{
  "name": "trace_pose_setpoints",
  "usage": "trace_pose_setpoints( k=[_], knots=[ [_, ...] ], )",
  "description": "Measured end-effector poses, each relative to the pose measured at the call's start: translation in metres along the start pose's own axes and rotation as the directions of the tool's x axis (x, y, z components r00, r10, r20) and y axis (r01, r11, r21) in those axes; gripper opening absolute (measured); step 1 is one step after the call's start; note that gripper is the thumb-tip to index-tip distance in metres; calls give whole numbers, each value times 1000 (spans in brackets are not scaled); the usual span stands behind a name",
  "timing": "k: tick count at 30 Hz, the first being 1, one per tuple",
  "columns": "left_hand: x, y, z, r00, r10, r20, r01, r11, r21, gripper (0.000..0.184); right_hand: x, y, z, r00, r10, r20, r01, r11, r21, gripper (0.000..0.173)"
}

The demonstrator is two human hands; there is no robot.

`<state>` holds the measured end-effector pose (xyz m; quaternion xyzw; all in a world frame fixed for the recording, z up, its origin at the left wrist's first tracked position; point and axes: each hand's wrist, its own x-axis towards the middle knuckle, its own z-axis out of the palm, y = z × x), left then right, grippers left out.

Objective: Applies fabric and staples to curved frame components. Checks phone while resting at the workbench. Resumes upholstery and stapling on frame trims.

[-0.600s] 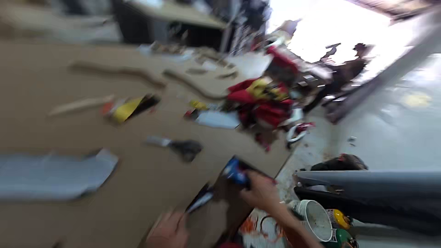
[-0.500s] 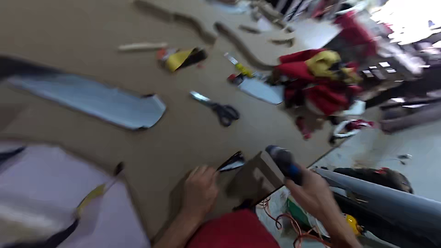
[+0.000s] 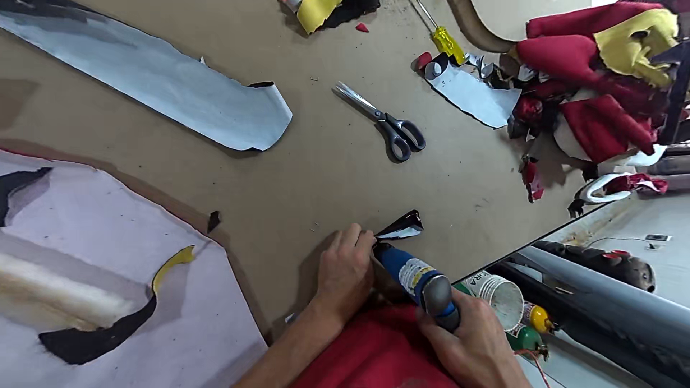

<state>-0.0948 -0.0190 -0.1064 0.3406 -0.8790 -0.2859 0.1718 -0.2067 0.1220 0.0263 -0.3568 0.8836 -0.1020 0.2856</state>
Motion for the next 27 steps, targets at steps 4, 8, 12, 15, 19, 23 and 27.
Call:
trace_pose_setpoints(
  k=[4,8,12,15,19,23,27],
  knots=[
    [0,0,-2,1000,11,-9,-11,999,-35,11,4,-4,3,1000,-5,0,5,1000,-19,27],
    [1,-1,-1,1000,9,-5,-10,999,-45,10,6,-6,2,1000,3,8,-3,998,-62,24],
    [1,1,1,998,-34,-49,32,999,-31,20,-4,13,-16,996,84,13,-85,995,46,28],
    [0,5,-5,999,-33,-30,32,999,-31,35,-10,32,-35,988,156,18,-157,984,81,28],
    [7,17,-2,992,109,59,-117,981,158,43,-14,44,-43,982,175,66,-175,985,-3,33],
    [25,25,16,985,174,18,-174,966,192,28,-14,47,-32,986,136,100,-139,990,29,35],
    [30,21,22,980,194,-55,-187,977,101,17,-11,41,-29,987,106,118,-113,992,55,36]
  ],
)
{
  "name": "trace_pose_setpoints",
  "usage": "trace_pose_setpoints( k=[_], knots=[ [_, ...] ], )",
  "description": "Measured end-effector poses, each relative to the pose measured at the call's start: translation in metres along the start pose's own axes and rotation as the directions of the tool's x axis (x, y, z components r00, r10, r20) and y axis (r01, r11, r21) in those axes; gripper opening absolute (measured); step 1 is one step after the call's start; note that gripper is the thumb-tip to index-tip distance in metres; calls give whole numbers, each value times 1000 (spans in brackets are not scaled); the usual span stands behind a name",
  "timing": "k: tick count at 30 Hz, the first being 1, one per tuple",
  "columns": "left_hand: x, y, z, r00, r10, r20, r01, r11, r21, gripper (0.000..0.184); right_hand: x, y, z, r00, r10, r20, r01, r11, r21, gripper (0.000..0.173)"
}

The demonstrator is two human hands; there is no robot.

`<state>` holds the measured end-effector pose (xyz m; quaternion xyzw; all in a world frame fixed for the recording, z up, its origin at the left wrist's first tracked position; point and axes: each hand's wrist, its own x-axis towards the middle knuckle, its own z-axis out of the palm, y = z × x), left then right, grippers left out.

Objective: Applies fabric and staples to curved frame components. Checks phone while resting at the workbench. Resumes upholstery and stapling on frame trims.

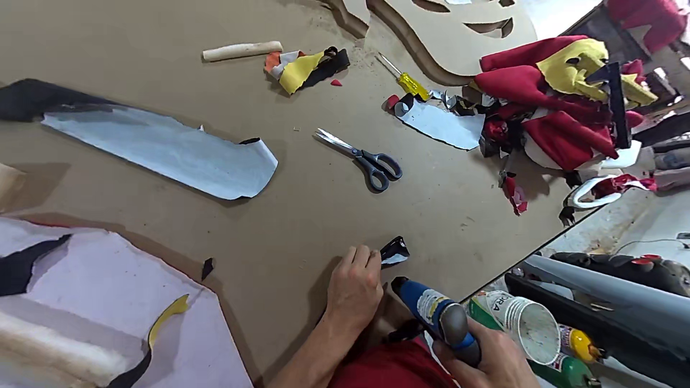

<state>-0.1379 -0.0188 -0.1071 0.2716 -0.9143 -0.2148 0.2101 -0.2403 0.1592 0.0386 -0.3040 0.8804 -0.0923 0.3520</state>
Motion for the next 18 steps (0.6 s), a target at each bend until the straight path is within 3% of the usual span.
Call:
trace_pose_setpoints(
  k=[9,18],
  knots=[
    [4,-6,1,992,-126,6,126,984,-125,26,19,-20,-8,999,-35,20,35,999,-2,39],
    [8,-5,-1,976,-209,54,214,969,-126,24,29,-32,-6,998,-60,-13,60,998,19,33]
  ],
)
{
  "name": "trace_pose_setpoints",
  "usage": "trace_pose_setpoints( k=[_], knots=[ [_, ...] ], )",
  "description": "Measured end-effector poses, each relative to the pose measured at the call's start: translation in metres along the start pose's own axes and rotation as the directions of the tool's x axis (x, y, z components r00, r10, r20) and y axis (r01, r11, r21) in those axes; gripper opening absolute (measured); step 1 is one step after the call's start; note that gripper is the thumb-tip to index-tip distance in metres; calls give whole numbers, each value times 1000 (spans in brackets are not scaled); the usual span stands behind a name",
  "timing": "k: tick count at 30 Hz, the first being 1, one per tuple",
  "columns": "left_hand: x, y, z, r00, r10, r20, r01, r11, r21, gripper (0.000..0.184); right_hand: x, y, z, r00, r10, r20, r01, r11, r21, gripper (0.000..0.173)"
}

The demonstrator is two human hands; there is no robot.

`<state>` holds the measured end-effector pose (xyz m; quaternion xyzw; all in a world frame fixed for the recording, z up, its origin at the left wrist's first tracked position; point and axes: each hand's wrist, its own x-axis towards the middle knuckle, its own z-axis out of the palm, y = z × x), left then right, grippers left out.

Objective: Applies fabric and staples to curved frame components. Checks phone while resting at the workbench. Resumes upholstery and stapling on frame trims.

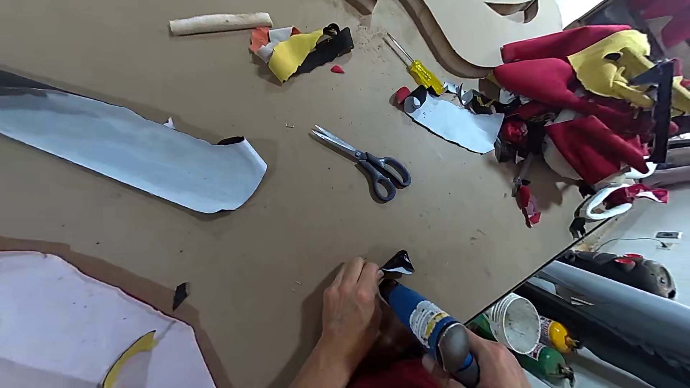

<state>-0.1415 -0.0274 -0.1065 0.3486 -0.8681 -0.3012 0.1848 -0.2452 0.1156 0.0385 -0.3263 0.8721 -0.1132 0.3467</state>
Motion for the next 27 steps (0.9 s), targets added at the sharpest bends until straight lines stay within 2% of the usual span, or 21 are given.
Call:
trace_pose_setpoints(
  k=[12,17,19,21,23,27],
  knots=[
    [1,0,-2,1000,3,25,-3,1000,-5,21,9,-10,0,997,54,54,-51,997,-59,31],
    [0,4,-6,1000,8,1,-8,1000,-31,30,-7,17,-13,994,112,-21,-111,993,33,34],
    [-1,8,-10,997,57,58,-58,998,18,34,-9,29,-21,990,138,-27,-137,990,35,35],
    [3,15,-6,987,130,93,-143,980,142,40,-9,33,-24,989,149,-14,-149,989,-2,36],
    [8,21,4,979,183,95,-199,958,205,34,-10,35,-22,990,144,2,-144,989,-26,37],
    [19,16,17,971,235,39,-238,964,115,17,-12,32,-15,994,111,9,-111,994,0,35]
  ],
)
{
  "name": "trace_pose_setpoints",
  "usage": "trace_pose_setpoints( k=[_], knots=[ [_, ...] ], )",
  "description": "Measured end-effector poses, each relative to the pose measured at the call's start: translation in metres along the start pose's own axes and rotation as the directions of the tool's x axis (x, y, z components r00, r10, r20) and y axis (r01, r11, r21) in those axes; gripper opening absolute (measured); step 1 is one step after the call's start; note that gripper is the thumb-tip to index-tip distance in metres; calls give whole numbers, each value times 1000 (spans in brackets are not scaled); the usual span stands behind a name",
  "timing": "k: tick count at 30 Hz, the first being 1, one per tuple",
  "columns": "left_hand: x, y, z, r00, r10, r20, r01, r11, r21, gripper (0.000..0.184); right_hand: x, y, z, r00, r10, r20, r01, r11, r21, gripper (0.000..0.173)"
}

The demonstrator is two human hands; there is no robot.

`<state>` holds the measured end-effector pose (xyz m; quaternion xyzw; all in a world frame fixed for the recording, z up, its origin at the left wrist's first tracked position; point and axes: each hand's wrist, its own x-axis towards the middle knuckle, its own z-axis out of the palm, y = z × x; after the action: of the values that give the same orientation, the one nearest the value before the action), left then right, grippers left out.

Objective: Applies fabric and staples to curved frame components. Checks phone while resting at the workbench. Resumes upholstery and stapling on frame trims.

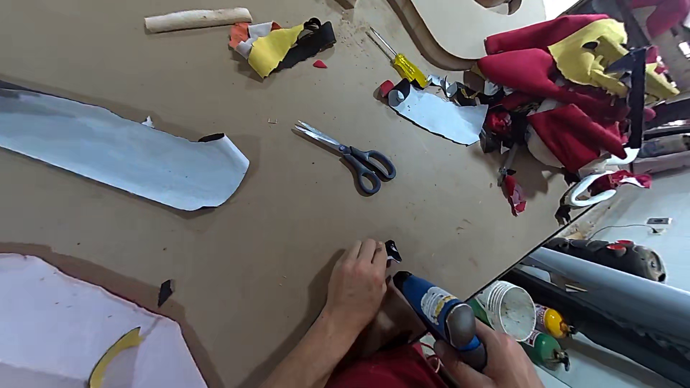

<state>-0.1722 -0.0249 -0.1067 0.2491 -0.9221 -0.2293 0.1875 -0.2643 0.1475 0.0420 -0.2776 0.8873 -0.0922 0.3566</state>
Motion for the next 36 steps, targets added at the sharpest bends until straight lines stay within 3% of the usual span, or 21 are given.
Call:
trace_pose_setpoints(
  k=[5,9,16,28,36],
  knots=[
    [1,-5,1,999,-7,-52,4,999,-41,18,2,-8,4,1000,-30,-4,30,1000,-9,36],
    [3,-7,1,988,-147,-35,140,978,-155,29,12,-17,3,997,-76,-29,75,996,-37,37],
    [5,-5,0,971,-237,6,234,955,-183,24,23,-26,-5,991,-123,-53,120,991,-58,35],
    [5,-8,-2,967,-253,36,253,933,-257,19,34,-33,-6,986,-162,-30,159,984,-84,36],
    [5,-7,-1,969,-248,16,245,943,-223,19,31,-31,-10,997,-69,-39,66,994,-84,29]
  ],
)
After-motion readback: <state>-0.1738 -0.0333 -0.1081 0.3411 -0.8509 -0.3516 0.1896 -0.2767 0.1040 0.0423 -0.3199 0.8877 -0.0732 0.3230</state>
